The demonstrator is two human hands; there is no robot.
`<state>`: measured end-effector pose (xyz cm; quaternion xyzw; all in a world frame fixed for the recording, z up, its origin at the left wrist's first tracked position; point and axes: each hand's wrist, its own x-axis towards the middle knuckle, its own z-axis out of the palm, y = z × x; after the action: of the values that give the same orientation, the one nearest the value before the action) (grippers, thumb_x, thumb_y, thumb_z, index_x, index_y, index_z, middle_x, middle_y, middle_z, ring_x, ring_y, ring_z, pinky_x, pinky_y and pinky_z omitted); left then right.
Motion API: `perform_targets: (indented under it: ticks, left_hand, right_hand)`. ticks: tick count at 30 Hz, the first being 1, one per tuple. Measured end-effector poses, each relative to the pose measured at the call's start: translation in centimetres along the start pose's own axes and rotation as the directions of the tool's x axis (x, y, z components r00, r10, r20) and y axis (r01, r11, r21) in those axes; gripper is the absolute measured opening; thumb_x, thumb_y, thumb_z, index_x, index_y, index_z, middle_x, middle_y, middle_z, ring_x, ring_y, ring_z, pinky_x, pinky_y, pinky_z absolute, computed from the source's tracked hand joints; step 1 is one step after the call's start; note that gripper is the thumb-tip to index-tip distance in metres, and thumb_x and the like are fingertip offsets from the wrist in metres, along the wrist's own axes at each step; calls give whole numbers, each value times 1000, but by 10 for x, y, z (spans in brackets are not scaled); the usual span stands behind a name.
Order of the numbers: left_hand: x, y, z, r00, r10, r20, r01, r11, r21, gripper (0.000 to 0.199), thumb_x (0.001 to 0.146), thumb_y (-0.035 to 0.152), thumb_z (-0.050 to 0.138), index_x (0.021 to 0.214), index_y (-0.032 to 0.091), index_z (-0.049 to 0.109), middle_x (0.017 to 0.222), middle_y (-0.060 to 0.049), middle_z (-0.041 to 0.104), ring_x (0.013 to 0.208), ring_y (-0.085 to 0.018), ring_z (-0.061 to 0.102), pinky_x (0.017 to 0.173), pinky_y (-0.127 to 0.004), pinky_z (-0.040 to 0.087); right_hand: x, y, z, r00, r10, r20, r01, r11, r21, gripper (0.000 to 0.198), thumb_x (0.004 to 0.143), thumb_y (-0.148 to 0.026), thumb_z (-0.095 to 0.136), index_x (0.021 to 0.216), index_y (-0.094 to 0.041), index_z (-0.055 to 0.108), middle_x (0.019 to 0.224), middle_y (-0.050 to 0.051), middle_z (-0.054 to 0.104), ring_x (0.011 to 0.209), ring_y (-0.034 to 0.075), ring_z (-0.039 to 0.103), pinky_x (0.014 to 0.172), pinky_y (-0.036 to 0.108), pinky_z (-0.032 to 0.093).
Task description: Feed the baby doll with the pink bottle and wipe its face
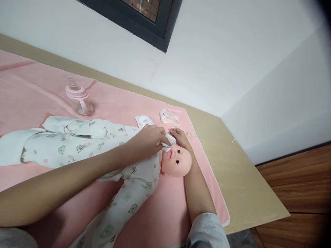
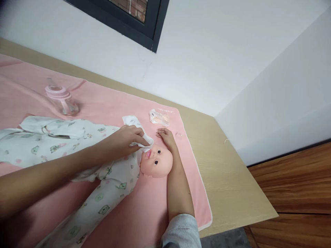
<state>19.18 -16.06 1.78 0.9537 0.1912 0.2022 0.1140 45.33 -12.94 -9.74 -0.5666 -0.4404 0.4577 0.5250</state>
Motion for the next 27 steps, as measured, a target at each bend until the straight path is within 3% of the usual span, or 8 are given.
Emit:
perform_targets:
  ticks: [7,13,27]
  left_hand:
    - [-1,5,-5,999,-38,5,38,993,-115,47,79,-2,45,100,27,76,88,-5,62,88,-21,57,78,-32,40]
    - [-7,16,-14,999,-41,26,46,966,-255,43,84,-1,44,98,26,75,85,-2,61,87,-19,55,77,-29,40]
    - [-6,17,-5,999,-8,42,17,975,-223,41,83,-2,45,93,25,75,81,-2,58,83,-19,53,69,-29,37]
  right_hand:
    - [-4,-6,3,1000,3,-5,-3,1000,-12,33,66,-37,74,91,-19,65,86,2,70,79,13,65,84,31,52]
    - [-2,-4,2,1000,-4,-4,4,1000,7,31,67,-36,74,91,-18,66,86,2,70,80,13,66,88,31,52]
    - [3,0,-1,1000,-9,-6,9,1000,21,27,69,-32,73,91,-17,67,85,2,69,78,12,65,89,31,52]
